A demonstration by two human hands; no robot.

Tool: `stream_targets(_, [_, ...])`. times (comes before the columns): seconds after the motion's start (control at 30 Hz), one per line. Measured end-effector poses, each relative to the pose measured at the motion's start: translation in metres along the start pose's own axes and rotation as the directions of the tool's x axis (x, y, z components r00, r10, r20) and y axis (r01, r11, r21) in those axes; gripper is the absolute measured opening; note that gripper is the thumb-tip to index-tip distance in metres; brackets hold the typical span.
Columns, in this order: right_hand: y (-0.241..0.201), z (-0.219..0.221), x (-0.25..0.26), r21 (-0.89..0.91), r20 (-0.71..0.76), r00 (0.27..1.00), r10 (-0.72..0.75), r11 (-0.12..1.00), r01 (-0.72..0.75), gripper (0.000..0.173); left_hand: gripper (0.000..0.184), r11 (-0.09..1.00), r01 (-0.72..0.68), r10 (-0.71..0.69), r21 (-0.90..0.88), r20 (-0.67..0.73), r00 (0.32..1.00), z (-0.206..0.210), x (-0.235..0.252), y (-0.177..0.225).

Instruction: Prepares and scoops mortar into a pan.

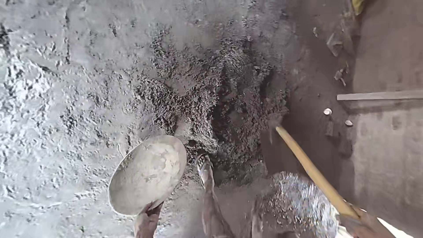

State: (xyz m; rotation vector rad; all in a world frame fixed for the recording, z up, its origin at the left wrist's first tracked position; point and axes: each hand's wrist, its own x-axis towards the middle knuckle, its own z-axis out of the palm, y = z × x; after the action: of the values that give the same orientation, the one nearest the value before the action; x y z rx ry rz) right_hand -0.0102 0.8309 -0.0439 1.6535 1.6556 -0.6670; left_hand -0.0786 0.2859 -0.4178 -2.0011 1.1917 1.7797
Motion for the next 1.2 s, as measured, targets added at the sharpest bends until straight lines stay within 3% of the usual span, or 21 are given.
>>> stream_targets(0.07, [-0.062,-0.008,0.027,0.112,0.005,0.994,-0.108,0.988,0.107,0.01,0.019,1.0,0.013,-0.013,-0.022,-0.013,1.0,0.003,-0.002,-0.029])
stream_targets(0.17, [-0.167,0.004,0.085,0.181,0.011,0.939,-0.344,0.924,0.336,0.013,0.031,0.999,0.021,-0.025,-0.044,-0.075,0.997,0.014,-0.014,-0.066])
stream_targets(0.23, [-0.245,0.026,0.131,0.176,0.039,0.856,-0.515,0.847,0.502,0.02,0.046,0.992,-0.012,-0.003,-0.123,-0.125,0.992,0.027,-0.024,-0.088])
stream_targets(0.3, [-0.314,0.065,0.184,0.196,0.072,0.747,-0.661,0.743,0.64,0.028,0.047,0.991,-0.076,0.061,-0.11,-0.139,0.988,0.041,-0.037,-0.111])
stream_targets(0.4, [-0.411,0.151,0.27,0.198,0.08,0.525,-0.848,0.529,0.825,0.041,0.046,0.973,-0.228,0.23,-0.045,0.061,0.971,0.096,-0.073,-0.123])
stream_targets(0.47, [-0.443,0.202,0.31,0.187,0.157,0.459,-0.874,0.483,0.856,0.052,0.043,0.949,-0.314,0.299,0.04,0.215,0.93,0.148,-0.101,-0.119])
stream_targets(0.57, [-0.434,0.226,0.323,0.107,0.386,0.462,-0.799,0.536,0.837,0.061,0.043,0.901,-0.389,0.302,0.193,0.363,0.881,0.26,-0.118,-0.117])
stream_targets(0.73, [-0.369,0.193,0.367,-0.053,0.613,0.433,-0.661,0.512,0.857,0.041,0.06,0.835,-0.499,0.332,0.231,0.512,0.792,0.457,-0.118,-0.078])
stream_targets(0.8, [-0.335,0.17,0.386,-0.131,0.685,0.439,-0.582,0.494,0.859,0.042,0.057,0.823,-0.516,0.375,0.238,0.455,0.808,0.528,-0.127,-0.069])
stream_targets(0.87, [-0.295,0.146,0.398,-0.206,0.718,0.48,-0.504,0.505,0.838,0.048,0.033,0.788,-0.555,0.486,0.266,0.285,0.826,0.574,-0.129,-0.079])
stream_targets(0.97, [-0.238,0.106,0.412,-0.261,0.714,0.539,-0.446,0.545,0.797,0.052,0.029,0.734,-0.593,0.605,0.331,0.079,0.793,0.587,-0.118,-0.121])
stream_targets(1.03, [-0.198,0.079,0.417,-0.326,0.718,0.591,-0.368,0.573,0.752,0.058,0.026,0.72,-0.59,0.595,0.365,0.113,0.795,0.567,-0.122,-0.17])
stream_targets(1.1, [-0.153,0.061,0.426,-0.383,0.718,0.635,-0.285,0.6,0.702,0.064,0.034,0.713,-0.572,0.569,0.406,0.143,0.81,0.544,-0.138,-0.221])
stream_targets(1.13, [-0.126,0.055,0.433,-0.41,0.697,0.669,-0.26,0.621,0.668,0.064,0.038,0.72,-0.548,0.54,0.425,0.152,0.828,0.534,-0.151,-0.247])
stream_targets(1.2, [-0.068,0.047,0.453,-0.446,0.624,0.74,-0.25,0.663,0.601,0.056,0.027,0.763,-0.504,0.486,0.405,0.156,0.86,0.516,-0.185,-0.298])
